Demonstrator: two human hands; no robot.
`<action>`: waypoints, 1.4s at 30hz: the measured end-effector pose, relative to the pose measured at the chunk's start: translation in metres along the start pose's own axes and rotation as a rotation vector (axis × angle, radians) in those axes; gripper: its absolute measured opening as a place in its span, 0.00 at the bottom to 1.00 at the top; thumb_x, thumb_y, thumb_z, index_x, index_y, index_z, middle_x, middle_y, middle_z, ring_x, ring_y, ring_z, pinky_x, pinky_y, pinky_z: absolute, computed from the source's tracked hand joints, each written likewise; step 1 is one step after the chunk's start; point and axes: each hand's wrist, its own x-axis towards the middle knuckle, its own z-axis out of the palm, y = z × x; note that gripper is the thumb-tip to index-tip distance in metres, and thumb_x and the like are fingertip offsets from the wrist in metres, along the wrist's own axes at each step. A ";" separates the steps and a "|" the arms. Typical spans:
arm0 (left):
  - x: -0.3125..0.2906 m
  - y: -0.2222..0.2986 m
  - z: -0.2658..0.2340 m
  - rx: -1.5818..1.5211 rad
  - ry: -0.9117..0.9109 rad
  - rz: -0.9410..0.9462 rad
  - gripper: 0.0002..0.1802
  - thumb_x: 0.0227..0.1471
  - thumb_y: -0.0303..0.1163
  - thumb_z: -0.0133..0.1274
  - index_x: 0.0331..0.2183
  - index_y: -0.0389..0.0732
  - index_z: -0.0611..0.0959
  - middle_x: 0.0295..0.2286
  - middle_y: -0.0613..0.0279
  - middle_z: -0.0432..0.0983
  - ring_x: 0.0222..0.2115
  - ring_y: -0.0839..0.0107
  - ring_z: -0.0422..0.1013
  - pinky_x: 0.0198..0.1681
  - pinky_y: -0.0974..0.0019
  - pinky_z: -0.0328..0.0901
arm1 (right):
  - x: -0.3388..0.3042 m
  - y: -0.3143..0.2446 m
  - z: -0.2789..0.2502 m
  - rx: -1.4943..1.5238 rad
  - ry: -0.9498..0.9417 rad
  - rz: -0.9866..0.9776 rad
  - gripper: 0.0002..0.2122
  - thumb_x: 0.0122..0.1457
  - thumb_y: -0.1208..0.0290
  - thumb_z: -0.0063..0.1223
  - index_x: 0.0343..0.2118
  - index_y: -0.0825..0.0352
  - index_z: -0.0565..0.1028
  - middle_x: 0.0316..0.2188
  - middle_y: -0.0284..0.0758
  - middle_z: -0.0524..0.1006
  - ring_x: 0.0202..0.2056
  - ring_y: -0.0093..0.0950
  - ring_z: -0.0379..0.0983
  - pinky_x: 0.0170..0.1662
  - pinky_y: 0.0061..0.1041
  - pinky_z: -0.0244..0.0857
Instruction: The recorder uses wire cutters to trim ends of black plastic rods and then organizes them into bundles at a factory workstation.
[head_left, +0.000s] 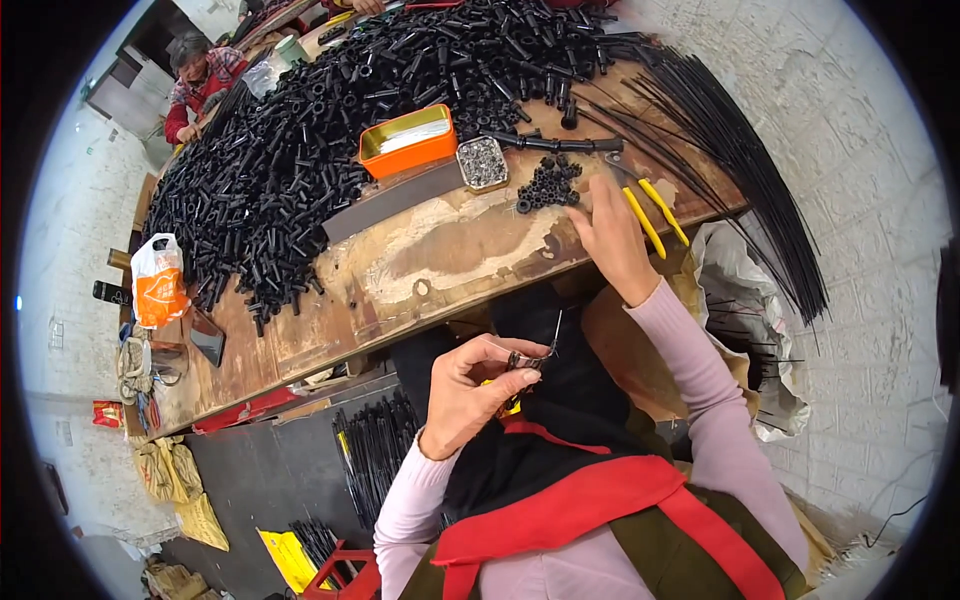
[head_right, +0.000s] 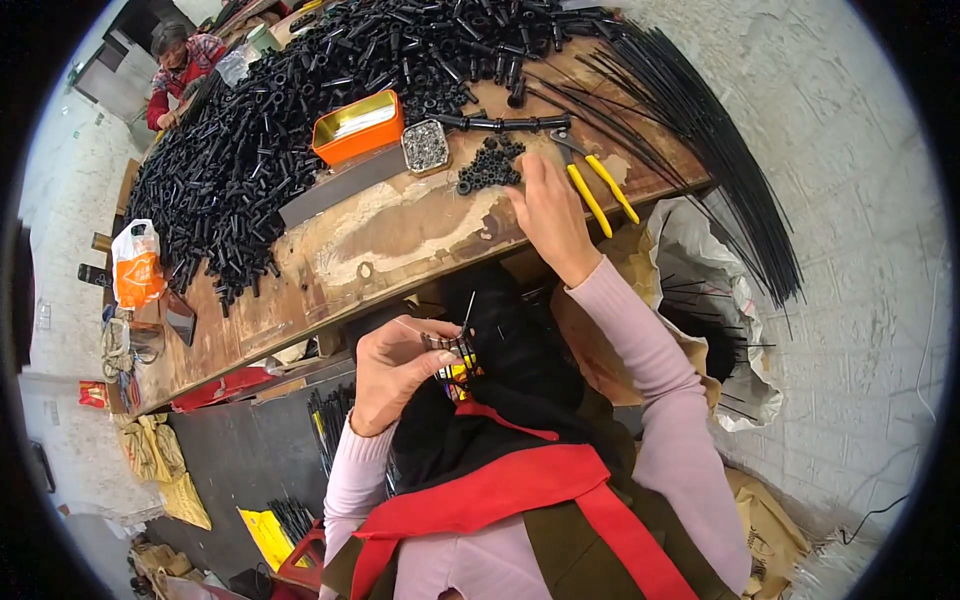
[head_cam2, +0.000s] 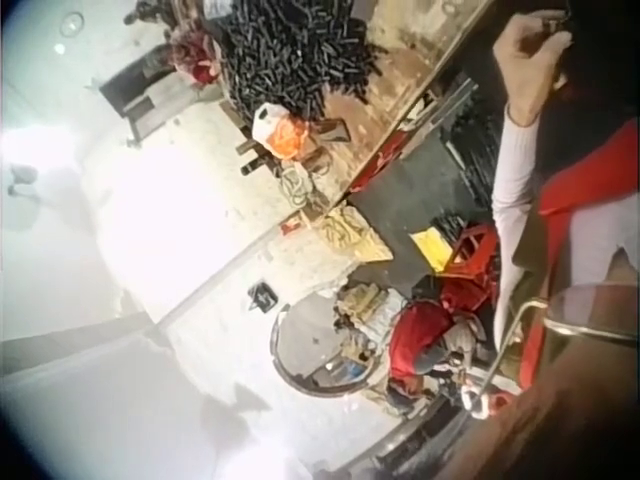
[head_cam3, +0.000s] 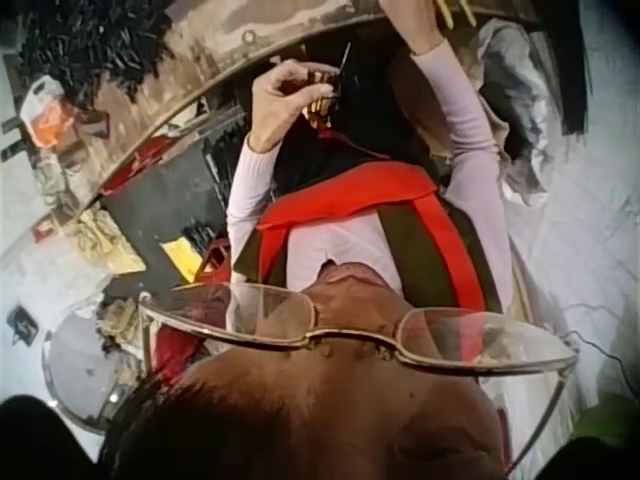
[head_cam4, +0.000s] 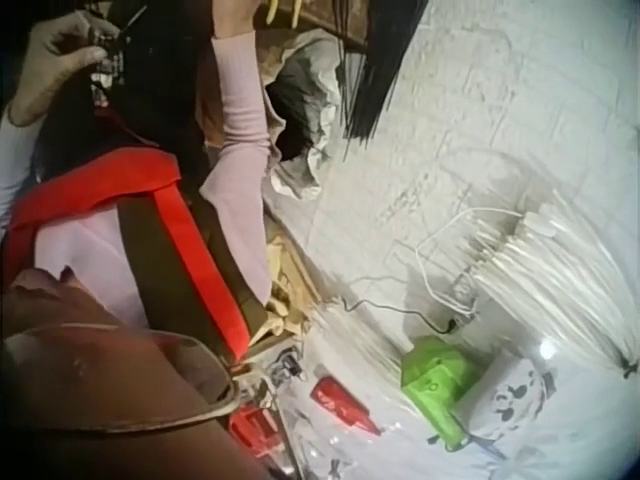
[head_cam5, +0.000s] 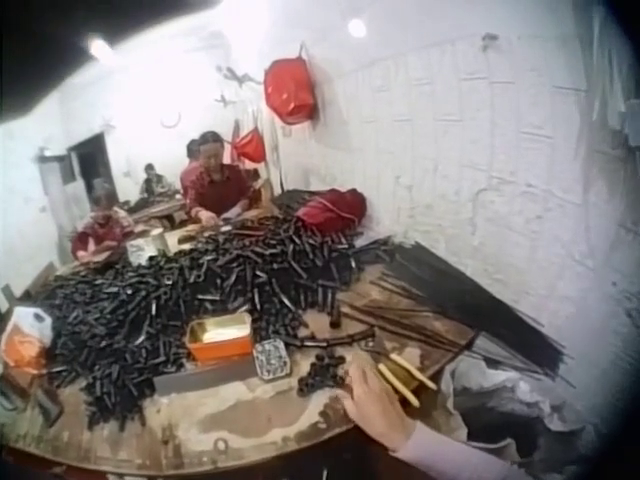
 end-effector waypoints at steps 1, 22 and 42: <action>0.001 0.000 -0.001 0.019 -0.018 0.006 0.07 0.47 0.16 0.61 0.28 0.32 0.78 0.38 0.46 0.79 0.35 0.68 0.76 0.41 0.65 0.73 | 0.002 0.000 0.001 -0.025 -0.007 0.000 0.15 0.54 0.76 0.58 0.42 0.71 0.67 0.34 0.47 0.71 0.36 0.49 0.68 0.39 0.39 0.64; -0.018 0.010 0.004 -0.017 -0.142 -0.010 0.17 0.54 0.24 0.58 0.46 0.32 0.80 0.37 0.64 0.79 0.34 0.80 0.71 0.39 0.74 0.69 | 0.007 -0.104 -0.113 0.937 -0.885 -0.014 0.11 0.53 0.83 0.58 0.41 0.72 0.81 0.40 0.39 0.79 0.43 0.27 0.76 0.47 0.24 0.68; -0.038 0.019 0.001 -0.100 0.017 -0.008 0.15 0.54 0.25 0.59 0.44 0.32 0.80 0.33 0.64 0.80 0.31 0.81 0.71 0.36 0.76 0.68 | 0.000 -0.138 -0.094 1.001 -0.837 0.286 0.07 0.57 0.72 0.61 0.35 0.68 0.77 0.31 0.27 0.77 0.33 0.15 0.71 0.40 0.17 0.65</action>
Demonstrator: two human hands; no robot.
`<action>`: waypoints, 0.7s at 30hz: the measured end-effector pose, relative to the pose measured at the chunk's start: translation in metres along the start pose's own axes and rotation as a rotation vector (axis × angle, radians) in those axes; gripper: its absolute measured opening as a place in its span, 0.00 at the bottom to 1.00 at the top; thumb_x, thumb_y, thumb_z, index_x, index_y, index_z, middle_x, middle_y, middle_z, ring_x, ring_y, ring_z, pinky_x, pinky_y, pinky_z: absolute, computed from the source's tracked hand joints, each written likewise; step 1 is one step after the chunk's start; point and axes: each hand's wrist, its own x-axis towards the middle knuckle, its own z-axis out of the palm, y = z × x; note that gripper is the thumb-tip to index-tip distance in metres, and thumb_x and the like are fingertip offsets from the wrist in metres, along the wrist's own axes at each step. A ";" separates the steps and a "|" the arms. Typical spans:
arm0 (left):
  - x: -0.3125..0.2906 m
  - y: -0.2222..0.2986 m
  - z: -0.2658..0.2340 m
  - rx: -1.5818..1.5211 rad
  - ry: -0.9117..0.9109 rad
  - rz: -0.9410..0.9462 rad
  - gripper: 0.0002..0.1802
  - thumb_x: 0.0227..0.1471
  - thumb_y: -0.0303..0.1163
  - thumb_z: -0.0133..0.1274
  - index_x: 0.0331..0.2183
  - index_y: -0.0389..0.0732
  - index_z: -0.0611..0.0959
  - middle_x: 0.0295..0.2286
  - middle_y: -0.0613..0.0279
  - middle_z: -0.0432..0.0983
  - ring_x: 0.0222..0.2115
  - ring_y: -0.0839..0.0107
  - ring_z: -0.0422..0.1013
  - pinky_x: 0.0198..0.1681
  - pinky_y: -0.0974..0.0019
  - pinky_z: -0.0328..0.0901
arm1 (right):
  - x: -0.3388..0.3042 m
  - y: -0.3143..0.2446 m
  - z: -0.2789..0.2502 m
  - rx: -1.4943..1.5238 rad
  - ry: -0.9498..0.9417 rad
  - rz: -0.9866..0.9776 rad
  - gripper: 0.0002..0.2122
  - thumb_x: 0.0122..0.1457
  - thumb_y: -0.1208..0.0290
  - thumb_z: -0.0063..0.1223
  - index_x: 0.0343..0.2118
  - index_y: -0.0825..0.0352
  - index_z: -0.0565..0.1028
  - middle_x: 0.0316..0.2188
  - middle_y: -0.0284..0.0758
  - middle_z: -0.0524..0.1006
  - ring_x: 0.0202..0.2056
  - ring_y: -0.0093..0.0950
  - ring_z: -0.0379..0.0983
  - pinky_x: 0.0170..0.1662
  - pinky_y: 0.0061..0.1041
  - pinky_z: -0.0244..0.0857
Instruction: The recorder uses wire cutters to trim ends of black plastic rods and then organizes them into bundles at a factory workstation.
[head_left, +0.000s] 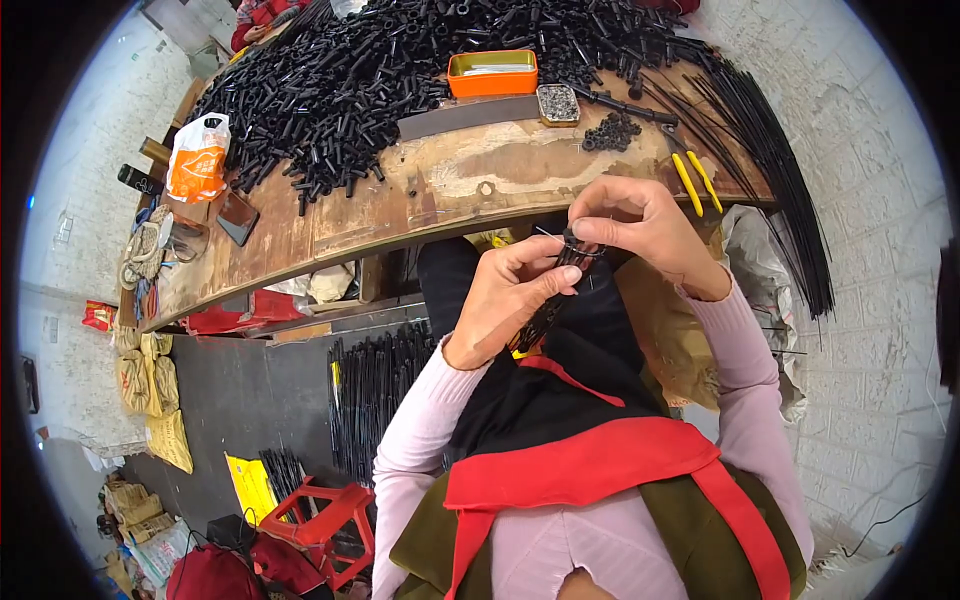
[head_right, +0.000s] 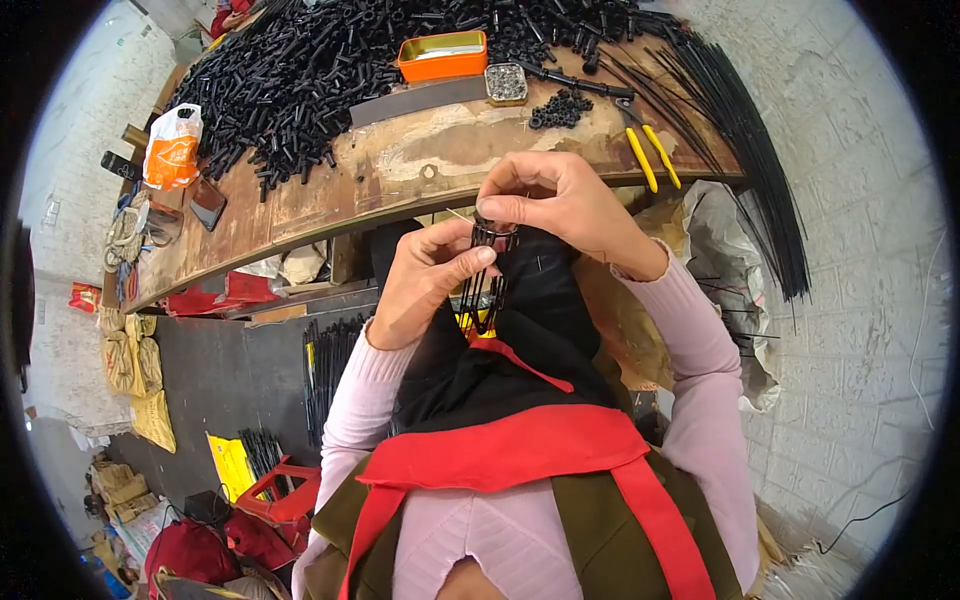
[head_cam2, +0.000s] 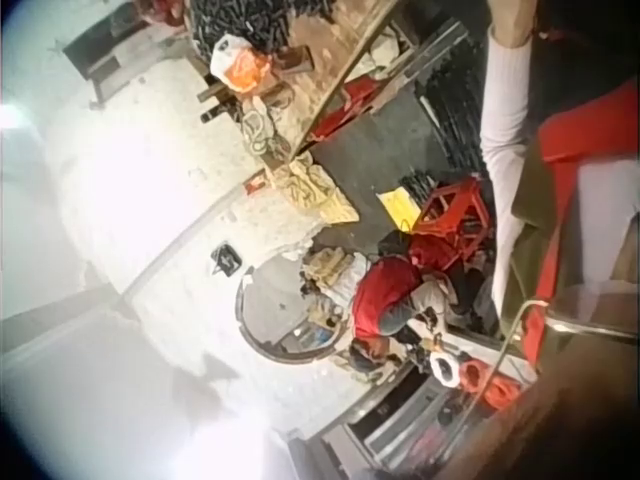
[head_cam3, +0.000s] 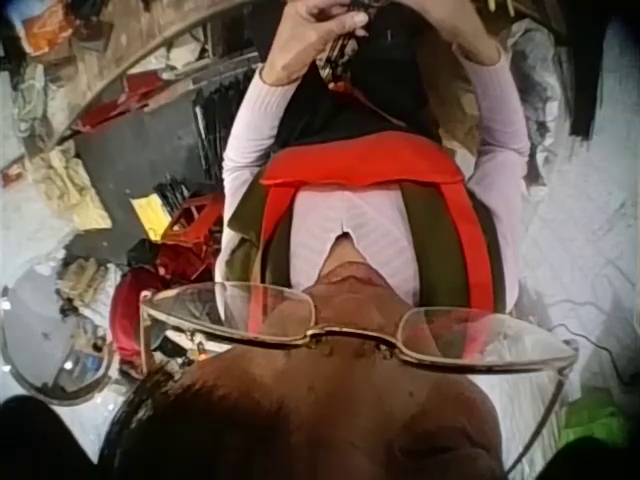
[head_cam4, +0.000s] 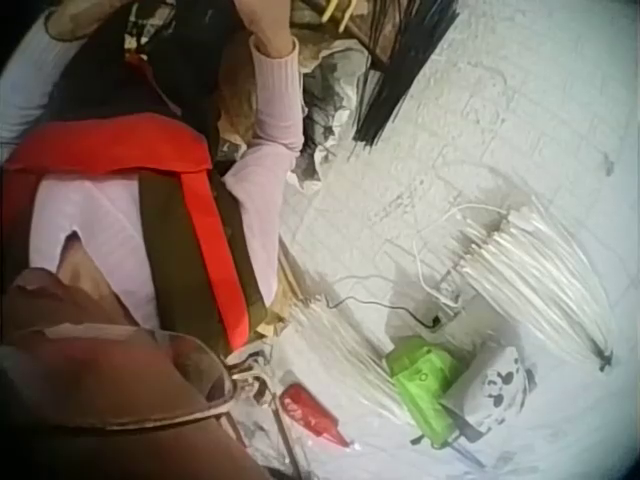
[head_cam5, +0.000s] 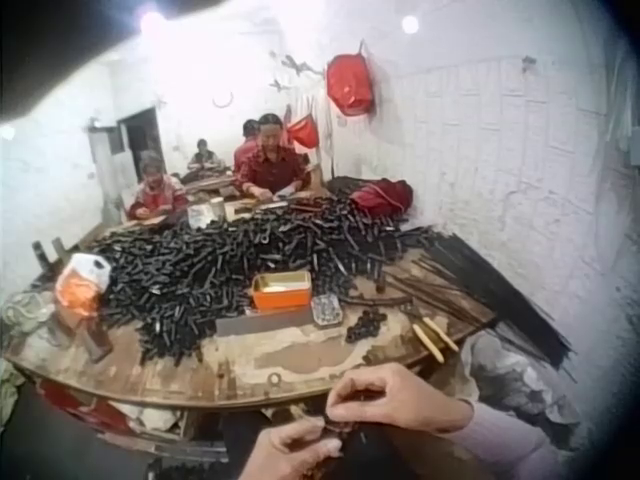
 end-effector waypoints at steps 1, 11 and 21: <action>-0.001 0.000 -0.001 0.005 0.009 -0.005 0.15 0.54 0.25 0.59 0.44 0.31 0.80 0.33 0.64 0.80 0.31 0.81 0.71 0.36 0.76 0.68 | 0.001 0.001 0.000 -0.001 -0.001 -0.001 0.07 0.57 0.72 0.61 0.35 0.68 0.77 0.31 0.27 0.77 0.33 0.15 0.71 0.40 0.17 0.65; -0.001 -0.005 -0.004 -0.006 0.040 0.046 0.16 0.54 0.27 0.60 0.44 0.34 0.81 0.31 0.66 0.80 0.30 0.79 0.74 0.35 0.76 0.68 | 0.003 0.003 0.001 0.013 0.029 -0.027 0.05 0.59 0.77 0.57 0.36 0.72 0.78 0.33 0.32 0.79 0.36 0.18 0.74 0.42 0.20 0.68; -0.002 -0.003 -0.006 0.064 0.036 0.043 0.15 0.56 0.26 0.57 0.46 0.32 0.80 0.33 0.64 0.79 0.31 0.81 0.72 0.37 0.76 0.68 | 0.001 0.003 -0.002 -0.015 -0.006 -0.042 0.04 0.59 0.78 0.56 0.35 0.72 0.77 0.36 0.34 0.79 0.36 0.19 0.75 0.43 0.20 0.68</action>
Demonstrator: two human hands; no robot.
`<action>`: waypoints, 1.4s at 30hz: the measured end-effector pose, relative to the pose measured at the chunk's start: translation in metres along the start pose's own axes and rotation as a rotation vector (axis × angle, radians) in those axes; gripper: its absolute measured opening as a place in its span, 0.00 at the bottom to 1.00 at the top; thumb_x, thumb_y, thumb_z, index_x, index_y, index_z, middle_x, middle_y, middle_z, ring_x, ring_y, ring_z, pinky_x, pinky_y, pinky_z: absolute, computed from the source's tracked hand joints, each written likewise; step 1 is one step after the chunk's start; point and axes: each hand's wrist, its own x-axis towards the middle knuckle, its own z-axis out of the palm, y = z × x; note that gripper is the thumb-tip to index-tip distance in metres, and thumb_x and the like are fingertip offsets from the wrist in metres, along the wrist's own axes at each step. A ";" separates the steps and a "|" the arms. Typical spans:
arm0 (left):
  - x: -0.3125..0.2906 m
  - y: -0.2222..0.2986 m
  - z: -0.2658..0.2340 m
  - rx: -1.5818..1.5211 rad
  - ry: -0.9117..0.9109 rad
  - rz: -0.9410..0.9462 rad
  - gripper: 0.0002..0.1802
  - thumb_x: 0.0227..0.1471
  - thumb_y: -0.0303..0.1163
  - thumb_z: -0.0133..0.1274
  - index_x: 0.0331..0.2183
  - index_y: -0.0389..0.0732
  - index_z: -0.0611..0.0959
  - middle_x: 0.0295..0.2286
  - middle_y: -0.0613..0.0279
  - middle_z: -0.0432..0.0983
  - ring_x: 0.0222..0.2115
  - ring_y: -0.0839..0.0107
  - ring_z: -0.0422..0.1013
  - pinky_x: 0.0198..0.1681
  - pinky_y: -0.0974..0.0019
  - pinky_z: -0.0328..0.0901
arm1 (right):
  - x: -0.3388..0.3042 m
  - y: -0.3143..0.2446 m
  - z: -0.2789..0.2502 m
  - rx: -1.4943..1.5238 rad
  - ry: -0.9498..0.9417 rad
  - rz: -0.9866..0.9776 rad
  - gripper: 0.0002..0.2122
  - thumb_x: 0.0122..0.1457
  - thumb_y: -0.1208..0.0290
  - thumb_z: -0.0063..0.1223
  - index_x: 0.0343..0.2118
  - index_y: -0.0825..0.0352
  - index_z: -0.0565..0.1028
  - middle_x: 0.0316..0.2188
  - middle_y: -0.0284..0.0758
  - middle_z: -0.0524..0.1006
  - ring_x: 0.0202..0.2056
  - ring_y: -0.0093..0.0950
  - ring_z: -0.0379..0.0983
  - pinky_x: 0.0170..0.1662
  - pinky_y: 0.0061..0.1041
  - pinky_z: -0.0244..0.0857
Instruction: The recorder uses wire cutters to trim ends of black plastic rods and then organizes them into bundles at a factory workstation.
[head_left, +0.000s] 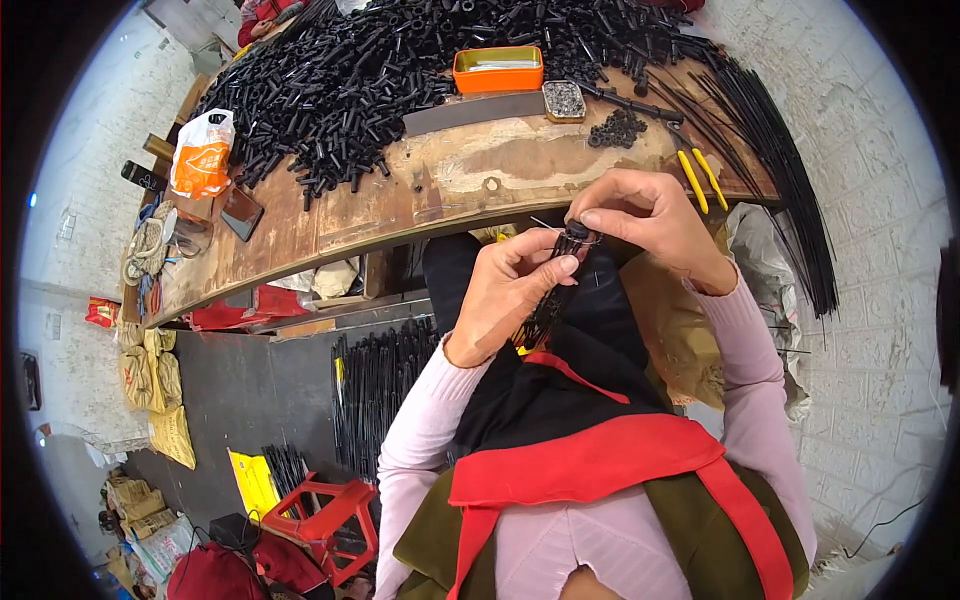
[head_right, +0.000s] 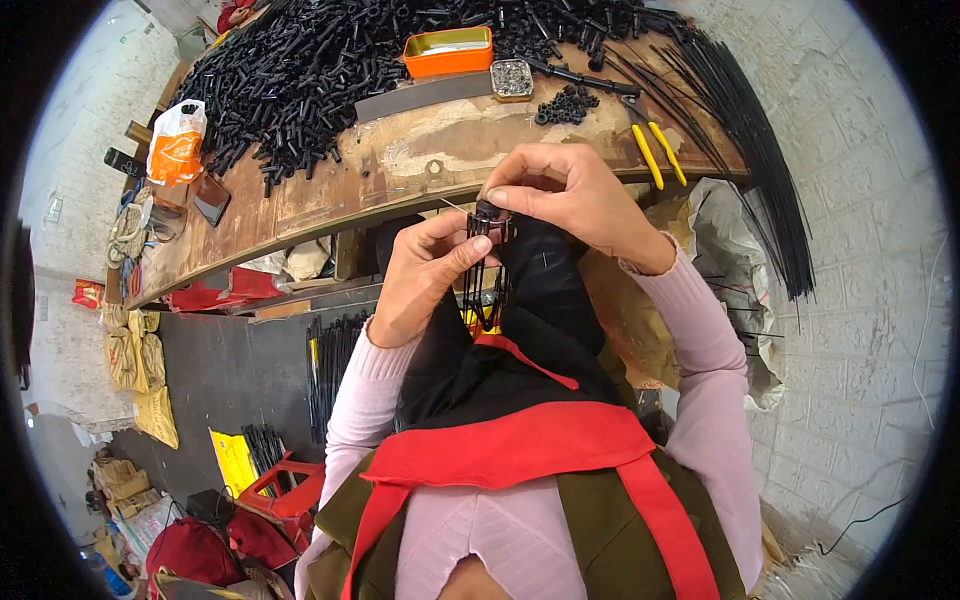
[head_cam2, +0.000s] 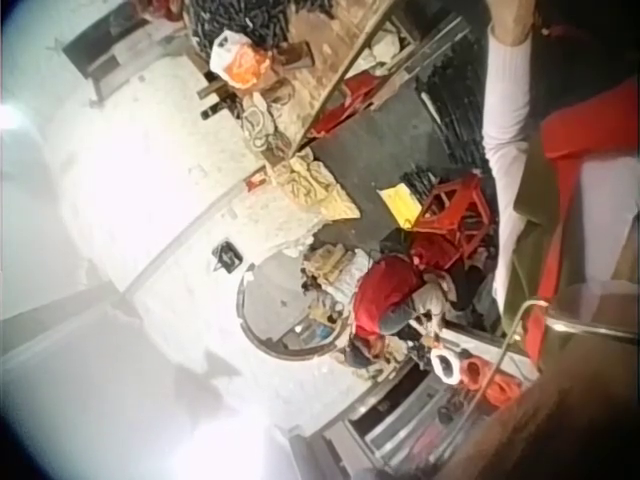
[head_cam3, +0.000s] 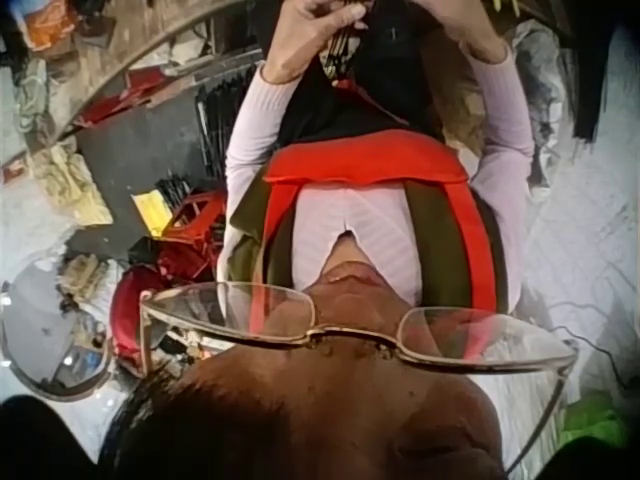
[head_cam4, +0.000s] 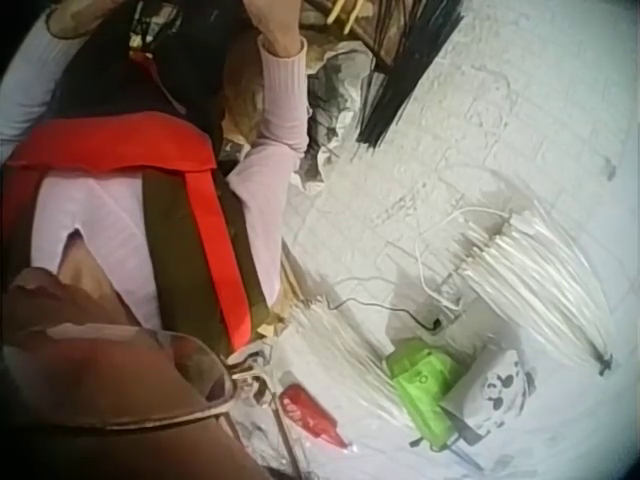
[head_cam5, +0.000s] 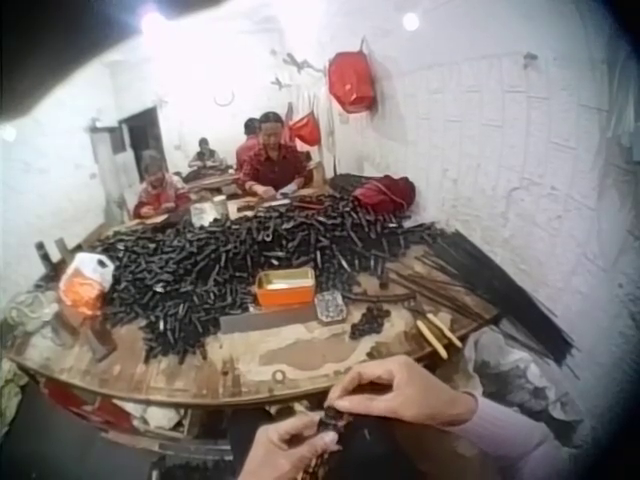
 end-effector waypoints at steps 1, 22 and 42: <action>0.001 -0.001 0.001 -0.011 -0.002 0.028 0.15 0.57 0.26 0.56 0.46 0.32 0.80 0.33 0.65 0.79 0.31 0.81 0.72 0.37 0.76 0.68 | 0.000 0.000 -0.001 0.001 0.000 0.000 0.04 0.59 0.78 0.56 0.35 0.72 0.77 0.36 0.34 0.79 0.36 0.19 0.75 0.43 0.20 0.68; -0.003 -0.004 0.029 0.019 0.193 0.111 0.07 0.55 0.22 0.57 0.38 0.33 0.80 0.30 0.67 0.78 0.31 0.82 0.72 0.37 0.77 0.67 | -0.004 0.025 0.013 0.022 0.025 -0.436 0.09 0.49 0.86 0.62 0.33 0.70 0.75 0.36 0.40 0.76 0.42 0.27 0.73 0.47 0.25 0.65; 0.016 -0.007 0.017 -0.273 -0.060 -0.049 0.10 0.52 0.28 0.62 0.36 0.32 0.83 0.29 0.61 0.79 0.32 0.77 0.73 0.38 0.73 0.68 | 0.007 0.063 -0.005 0.540 -0.137 -0.590 0.11 0.37 0.84 0.70 0.27 0.67 0.81 0.32 0.38 0.82 0.45 0.33 0.72 0.46 0.30 0.69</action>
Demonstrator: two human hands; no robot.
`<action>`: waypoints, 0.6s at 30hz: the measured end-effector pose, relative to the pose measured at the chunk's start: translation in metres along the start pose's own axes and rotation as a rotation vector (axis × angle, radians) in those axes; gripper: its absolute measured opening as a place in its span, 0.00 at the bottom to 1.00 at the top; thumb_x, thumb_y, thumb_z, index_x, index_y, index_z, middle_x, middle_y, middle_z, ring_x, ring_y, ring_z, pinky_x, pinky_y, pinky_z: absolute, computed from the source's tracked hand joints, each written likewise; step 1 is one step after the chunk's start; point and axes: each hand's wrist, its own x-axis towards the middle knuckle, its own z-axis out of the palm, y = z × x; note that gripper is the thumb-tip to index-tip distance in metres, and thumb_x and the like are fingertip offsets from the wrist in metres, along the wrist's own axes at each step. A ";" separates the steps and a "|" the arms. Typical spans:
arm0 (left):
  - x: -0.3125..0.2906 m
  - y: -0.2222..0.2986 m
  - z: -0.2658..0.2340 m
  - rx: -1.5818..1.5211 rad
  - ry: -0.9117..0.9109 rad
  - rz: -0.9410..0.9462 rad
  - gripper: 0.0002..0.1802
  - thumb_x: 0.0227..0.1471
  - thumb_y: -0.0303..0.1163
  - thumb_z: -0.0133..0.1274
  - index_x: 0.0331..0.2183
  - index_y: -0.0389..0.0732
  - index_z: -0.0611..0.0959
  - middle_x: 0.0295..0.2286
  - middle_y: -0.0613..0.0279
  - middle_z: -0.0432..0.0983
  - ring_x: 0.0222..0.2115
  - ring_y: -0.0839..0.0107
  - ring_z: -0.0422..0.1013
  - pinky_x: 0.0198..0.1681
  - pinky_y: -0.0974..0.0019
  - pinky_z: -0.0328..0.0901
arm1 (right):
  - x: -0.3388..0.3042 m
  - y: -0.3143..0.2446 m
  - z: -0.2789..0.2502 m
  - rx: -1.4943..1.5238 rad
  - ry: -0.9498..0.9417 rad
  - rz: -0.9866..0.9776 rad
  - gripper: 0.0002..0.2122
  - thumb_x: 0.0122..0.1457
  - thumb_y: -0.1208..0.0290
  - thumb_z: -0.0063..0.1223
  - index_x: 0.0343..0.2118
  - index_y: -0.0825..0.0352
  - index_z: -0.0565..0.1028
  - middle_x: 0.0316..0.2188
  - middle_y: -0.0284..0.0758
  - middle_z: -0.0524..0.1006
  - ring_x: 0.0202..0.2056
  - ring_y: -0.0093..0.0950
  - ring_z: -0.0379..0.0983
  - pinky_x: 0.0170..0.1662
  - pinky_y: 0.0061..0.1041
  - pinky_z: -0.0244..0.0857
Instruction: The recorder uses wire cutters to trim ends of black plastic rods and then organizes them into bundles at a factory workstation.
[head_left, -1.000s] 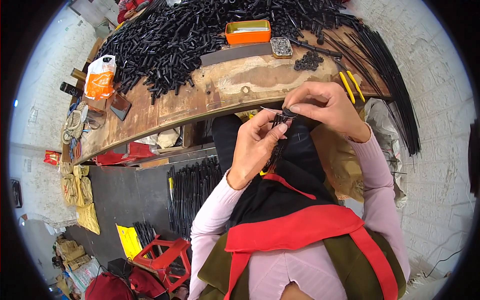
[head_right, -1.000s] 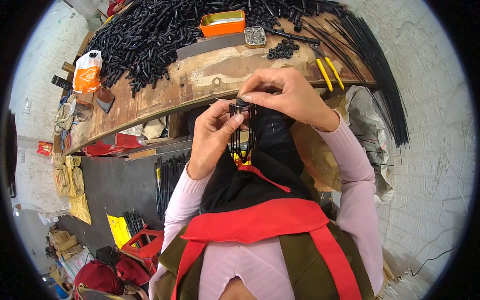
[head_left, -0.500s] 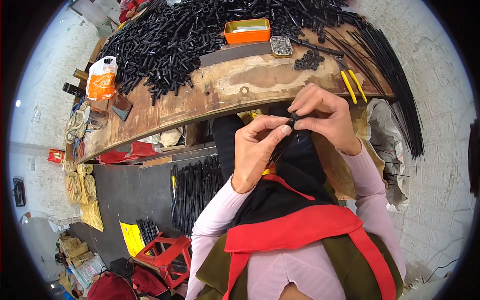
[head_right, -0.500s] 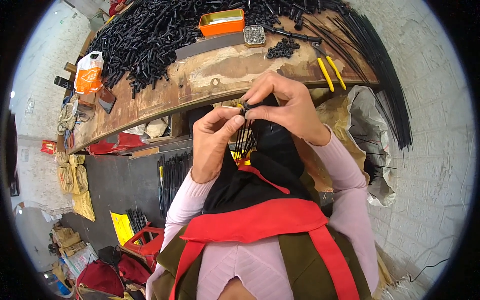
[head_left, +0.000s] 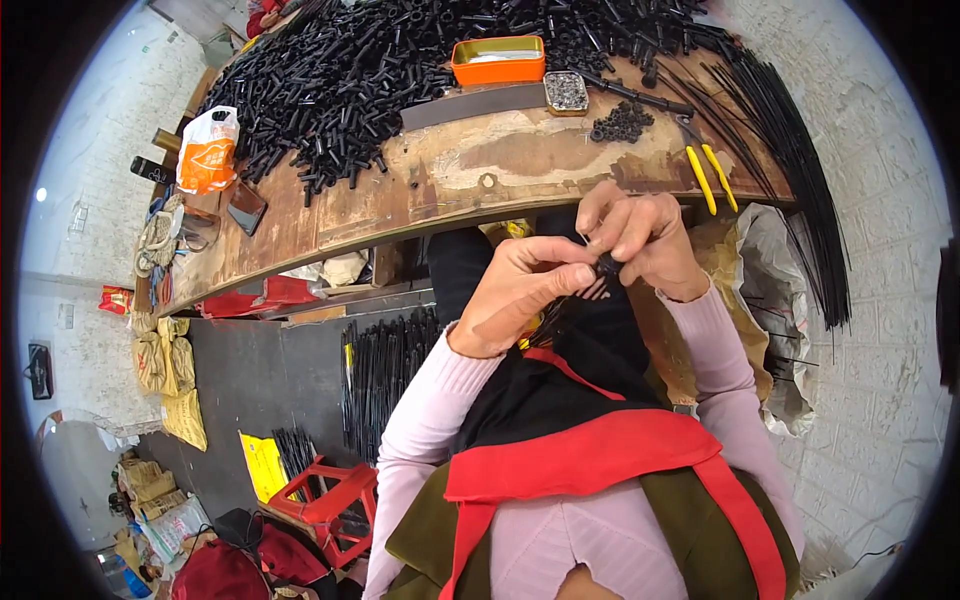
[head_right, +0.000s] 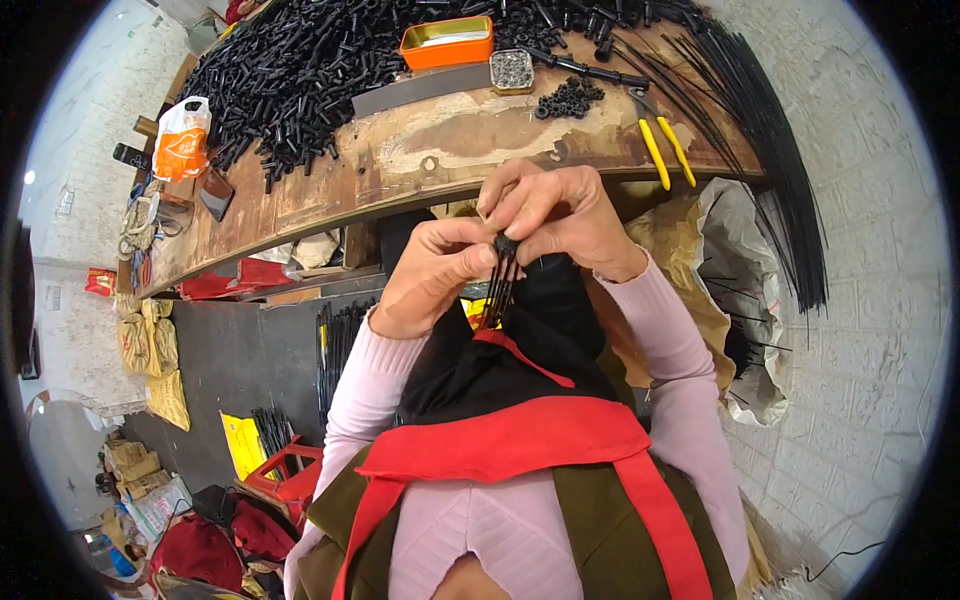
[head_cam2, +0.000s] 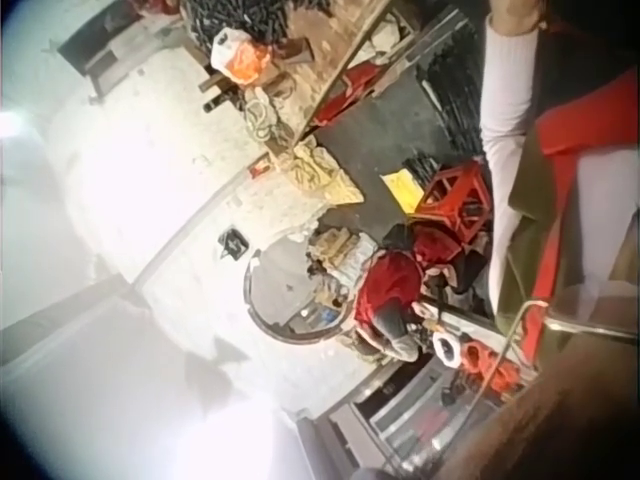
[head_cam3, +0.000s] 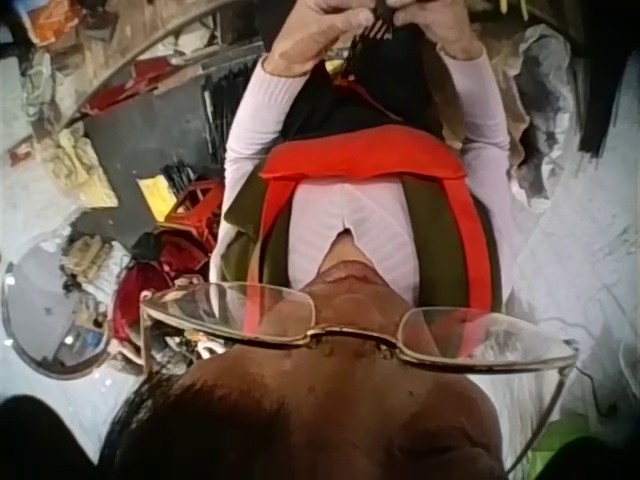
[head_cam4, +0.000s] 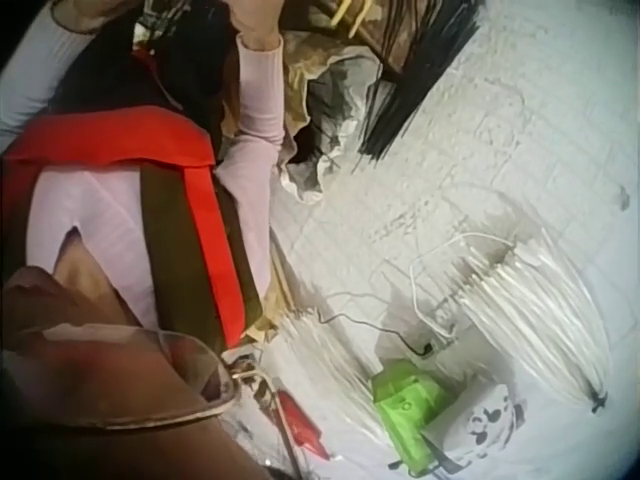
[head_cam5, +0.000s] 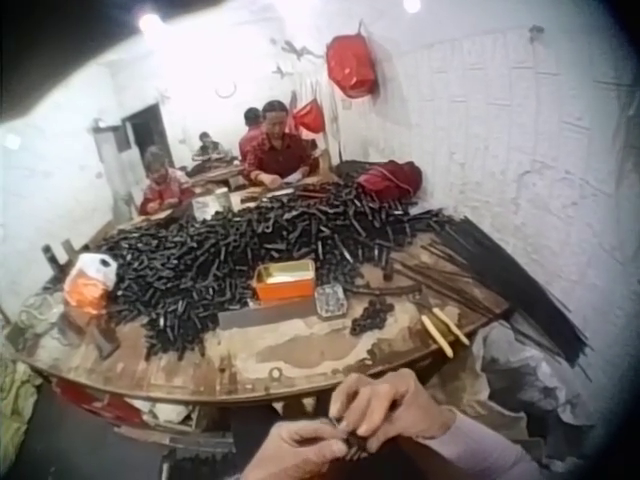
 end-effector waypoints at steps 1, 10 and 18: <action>0.000 0.001 -0.001 -0.057 -0.053 -0.012 0.11 0.52 0.28 0.63 0.36 0.32 0.83 0.29 0.61 0.79 0.32 0.77 0.73 0.38 0.74 0.68 | 0.001 0.000 0.002 0.003 -0.035 -0.021 0.11 0.39 0.85 0.69 0.27 0.67 0.81 0.32 0.39 0.82 0.44 0.32 0.73 0.46 0.29 0.69; -0.014 0.008 0.010 0.617 0.455 0.478 0.14 0.45 0.21 0.65 0.35 0.32 0.77 0.27 0.63 0.78 0.29 0.81 0.73 0.35 0.76 0.69 | 0.025 0.002 0.059 -0.752 0.173 -0.097 0.13 0.42 0.89 0.64 0.32 0.68 0.78 0.39 0.36 0.76 0.45 0.28 0.70 0.48 0.25 0.64; -0.021 0.045 -0.010 0.353 0.360 0.491 0.24 0.42 0.18 0.66 0.41 0.38 0.73 0.29 0.70 0.74 0.30 0.82 0.71 0.35 0.79 0.66 | -0.010 0.044 0.049 -0.205 0.228 0.584 0.05 0.54 0.79 0.61 0.34 0.72 0.79 0.28 0.31 0.79 0.30 0.17 0.74 0.35 0.16 0.67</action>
